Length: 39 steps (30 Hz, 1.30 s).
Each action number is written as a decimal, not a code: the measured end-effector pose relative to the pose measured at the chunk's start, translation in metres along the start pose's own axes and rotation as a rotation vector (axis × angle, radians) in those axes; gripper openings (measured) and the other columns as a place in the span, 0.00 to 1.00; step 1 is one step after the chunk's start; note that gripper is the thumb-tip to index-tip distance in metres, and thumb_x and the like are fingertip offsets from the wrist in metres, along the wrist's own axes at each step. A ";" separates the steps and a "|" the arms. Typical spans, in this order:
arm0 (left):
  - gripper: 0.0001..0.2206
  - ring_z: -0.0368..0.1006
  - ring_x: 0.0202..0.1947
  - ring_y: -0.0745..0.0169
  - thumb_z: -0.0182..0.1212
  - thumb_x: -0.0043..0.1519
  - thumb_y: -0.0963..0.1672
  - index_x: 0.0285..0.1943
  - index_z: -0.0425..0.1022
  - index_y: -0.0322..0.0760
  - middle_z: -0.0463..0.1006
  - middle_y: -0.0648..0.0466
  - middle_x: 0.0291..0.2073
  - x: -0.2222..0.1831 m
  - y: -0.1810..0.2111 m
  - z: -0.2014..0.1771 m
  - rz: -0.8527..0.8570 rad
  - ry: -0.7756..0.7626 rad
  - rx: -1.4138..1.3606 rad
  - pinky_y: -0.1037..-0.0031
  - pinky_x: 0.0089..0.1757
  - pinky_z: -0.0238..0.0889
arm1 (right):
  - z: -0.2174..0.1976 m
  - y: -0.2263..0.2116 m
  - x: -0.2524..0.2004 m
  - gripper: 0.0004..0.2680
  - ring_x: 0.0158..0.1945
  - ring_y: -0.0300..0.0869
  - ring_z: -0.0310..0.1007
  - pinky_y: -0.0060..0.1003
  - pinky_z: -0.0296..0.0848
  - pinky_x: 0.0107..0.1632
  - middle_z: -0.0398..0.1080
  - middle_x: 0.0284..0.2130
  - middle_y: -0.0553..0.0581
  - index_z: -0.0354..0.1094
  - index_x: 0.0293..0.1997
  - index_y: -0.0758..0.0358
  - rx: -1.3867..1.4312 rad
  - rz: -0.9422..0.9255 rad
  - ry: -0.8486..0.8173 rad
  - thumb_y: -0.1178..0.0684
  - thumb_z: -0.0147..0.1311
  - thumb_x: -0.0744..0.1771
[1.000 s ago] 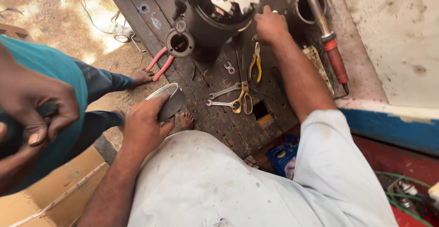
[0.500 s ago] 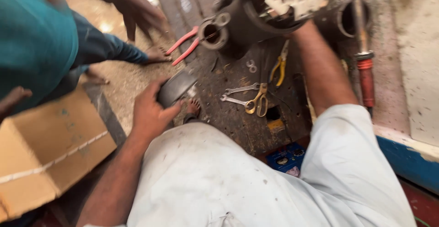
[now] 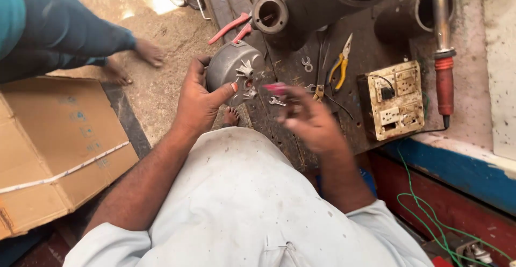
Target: Repairing and reassembling a starter motor on a mechanical workbench using various hand tools.
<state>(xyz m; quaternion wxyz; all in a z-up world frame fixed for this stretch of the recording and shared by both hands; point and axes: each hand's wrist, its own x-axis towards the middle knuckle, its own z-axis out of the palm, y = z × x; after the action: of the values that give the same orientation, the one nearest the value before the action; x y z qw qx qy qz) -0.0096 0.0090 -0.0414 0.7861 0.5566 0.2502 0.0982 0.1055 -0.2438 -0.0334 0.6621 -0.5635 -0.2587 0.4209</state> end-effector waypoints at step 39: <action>0.29 0.71 0.64 0.48 0.70 0.61 0.42 0.66 0.55 0.41 0.69 0.41 0.60 0.001 0.015 -0.002 0.168 -0.176 -0.059 0.58 0.61 0.71 | 0.041 0.004 0.029 0.23 0.53 0.37 0.64 0.34 0.69 0.55 0.64 0.54 0.53 0.56 0.72 0.57 -0.343 -0.174 0.073 0.63 0.53 0.67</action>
<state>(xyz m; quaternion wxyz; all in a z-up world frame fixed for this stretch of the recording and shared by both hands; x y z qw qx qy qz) -0.0082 0.0167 -0.0282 0.8100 0.5588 0.1297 0.1219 0.0852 -0.1975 -0.0316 0.5993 -0.6584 -0.3500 0.2912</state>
